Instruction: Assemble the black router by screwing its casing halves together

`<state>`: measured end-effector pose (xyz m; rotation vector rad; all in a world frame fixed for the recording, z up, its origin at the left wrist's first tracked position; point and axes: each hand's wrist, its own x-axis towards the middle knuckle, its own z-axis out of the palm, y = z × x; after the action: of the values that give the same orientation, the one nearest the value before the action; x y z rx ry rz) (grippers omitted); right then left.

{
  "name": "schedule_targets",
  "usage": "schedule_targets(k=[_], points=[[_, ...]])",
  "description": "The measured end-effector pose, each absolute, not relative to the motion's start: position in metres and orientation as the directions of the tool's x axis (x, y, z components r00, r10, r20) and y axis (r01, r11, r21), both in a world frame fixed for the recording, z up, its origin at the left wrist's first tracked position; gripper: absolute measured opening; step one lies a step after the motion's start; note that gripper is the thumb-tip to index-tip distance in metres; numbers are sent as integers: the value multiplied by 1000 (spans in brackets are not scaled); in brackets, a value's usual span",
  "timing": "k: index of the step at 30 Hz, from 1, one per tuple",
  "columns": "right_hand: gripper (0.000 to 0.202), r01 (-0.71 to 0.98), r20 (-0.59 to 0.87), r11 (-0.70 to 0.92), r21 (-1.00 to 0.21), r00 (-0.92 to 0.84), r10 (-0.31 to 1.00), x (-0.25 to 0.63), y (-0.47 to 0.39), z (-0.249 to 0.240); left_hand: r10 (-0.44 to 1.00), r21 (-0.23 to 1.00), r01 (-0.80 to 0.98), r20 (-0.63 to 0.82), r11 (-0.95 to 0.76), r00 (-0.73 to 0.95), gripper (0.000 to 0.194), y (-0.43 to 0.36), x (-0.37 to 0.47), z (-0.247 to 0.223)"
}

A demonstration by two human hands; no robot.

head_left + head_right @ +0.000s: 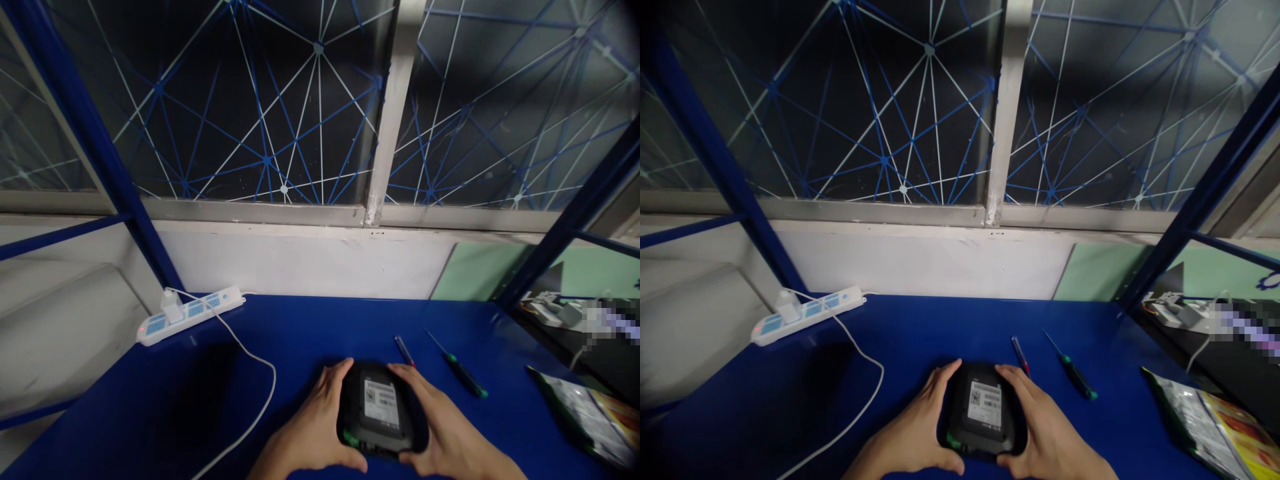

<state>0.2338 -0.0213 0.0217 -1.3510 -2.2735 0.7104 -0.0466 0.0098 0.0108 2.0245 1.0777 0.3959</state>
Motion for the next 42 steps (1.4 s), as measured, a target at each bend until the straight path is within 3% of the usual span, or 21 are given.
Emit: schedule_targets(k=[6,12,16,27,34,37,42], points=[[103,711,127,352,-609,-351,928,258,-22,28,720,660,628,-186,-413,669,137,20,-37,25],[99,756,120,297,-584,-282,952,274,-25,34,761,604,716,-262,-350,593,133,28,-52,38],[97,742,122,324,-587,-314,942,273,-24,31,818,555,758,-222,-342,531,126,34,-73,49],[99,691,133,392,-607,-399,907,261,-13,18,876,378,884,-282,-274,392,117,39,-121,73],[106,699,116,436,-566,-456,882,258,-10,22,828,505,783,-210,-363,520,82,29,-78,86],[109,705,109,444,-553,-467,877,255,-10,25,757,534,731,-232,-425,610,89,23,-36,79],[115,696,102,419,-584,-449,888,248,-13,33,631,576,575,-128,-581,766,109,28,22,61]])
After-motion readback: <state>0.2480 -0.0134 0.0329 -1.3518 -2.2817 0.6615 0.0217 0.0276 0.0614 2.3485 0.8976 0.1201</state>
